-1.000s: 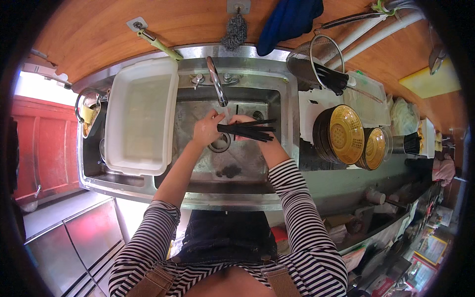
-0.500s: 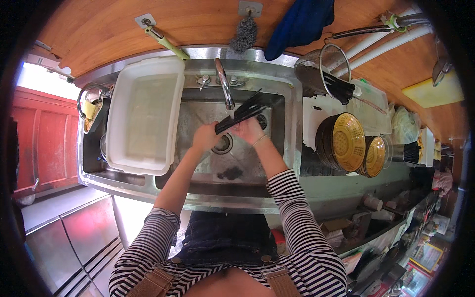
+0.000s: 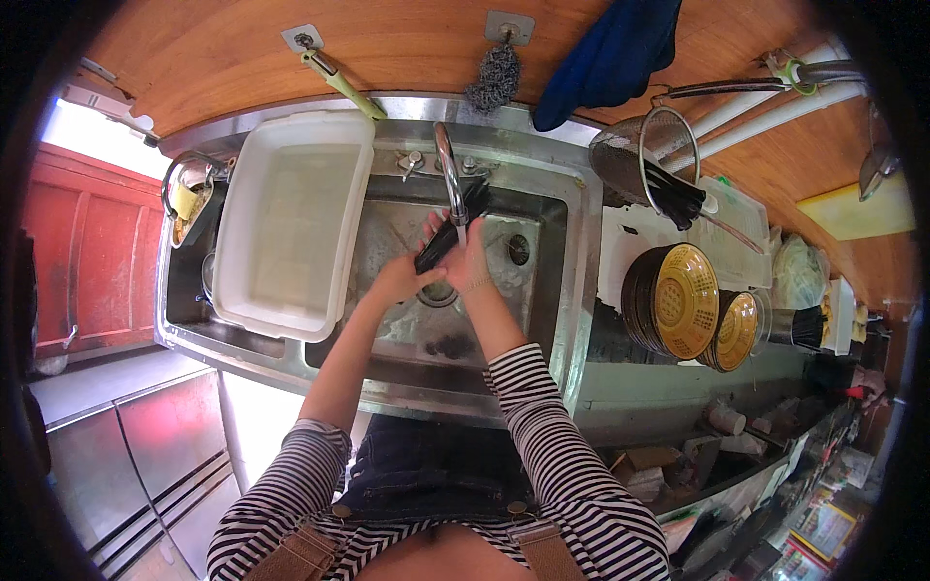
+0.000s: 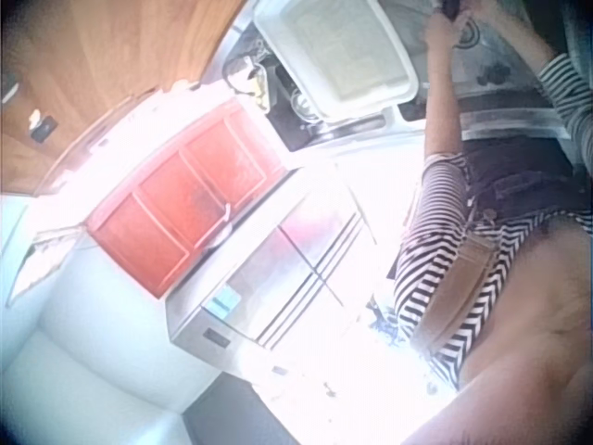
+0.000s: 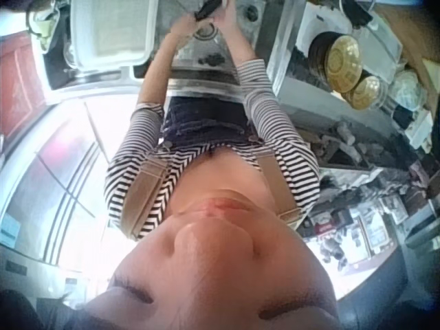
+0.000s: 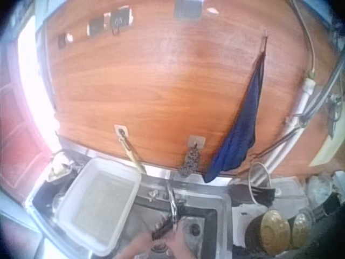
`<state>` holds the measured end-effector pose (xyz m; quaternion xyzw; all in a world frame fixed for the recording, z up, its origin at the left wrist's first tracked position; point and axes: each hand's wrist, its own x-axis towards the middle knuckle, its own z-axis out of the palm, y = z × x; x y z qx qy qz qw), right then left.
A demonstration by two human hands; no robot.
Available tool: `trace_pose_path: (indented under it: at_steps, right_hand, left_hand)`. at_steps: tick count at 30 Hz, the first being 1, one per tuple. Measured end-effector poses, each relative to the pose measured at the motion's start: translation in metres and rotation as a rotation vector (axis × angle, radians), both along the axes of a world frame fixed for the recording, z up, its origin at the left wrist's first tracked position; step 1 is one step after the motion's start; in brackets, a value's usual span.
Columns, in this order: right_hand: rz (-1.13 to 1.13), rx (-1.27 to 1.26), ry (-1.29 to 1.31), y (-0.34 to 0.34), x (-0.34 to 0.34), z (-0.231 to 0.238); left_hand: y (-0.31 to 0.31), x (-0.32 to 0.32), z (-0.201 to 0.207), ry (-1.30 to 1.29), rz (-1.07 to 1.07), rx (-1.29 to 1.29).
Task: The person washes black chopsticks under running water in a kitchen sink, then moves to a hot dog roller grill and uses tongs to turn and arrange the sausages. The person places the cleaned chopsticks into a container and continues adjusting the sausages on the grill.
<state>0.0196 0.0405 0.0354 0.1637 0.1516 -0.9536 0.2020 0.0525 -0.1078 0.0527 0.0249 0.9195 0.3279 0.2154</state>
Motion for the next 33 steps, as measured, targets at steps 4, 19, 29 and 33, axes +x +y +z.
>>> trace_pose_path:
  at_steps: [4,19,29,33]
  right_hand:
    - [0.104,0.183,0.053,-0.003,0.003,0.000]
    - [-0.100,0.078,-0.090,0.025,0.019,0.012]
    - [-0.118,0.219,-0.111,0.004,-0.013,-0.009]
    - [-0.295,0.428,-0.249,-0.011,-0.026,-0.028]
  left_hand:
    - [0.010,-0.014,-0.019,0.078,0.085,0.115]
    - [0.119,-0.046,-0.014,0.073,0.589,0.321]
    - [0.087,-0.044,-0.038,0.081,0.419,0.605]
    - [0.032,-0.067,-0.015,-0.010,0.611,0.372]
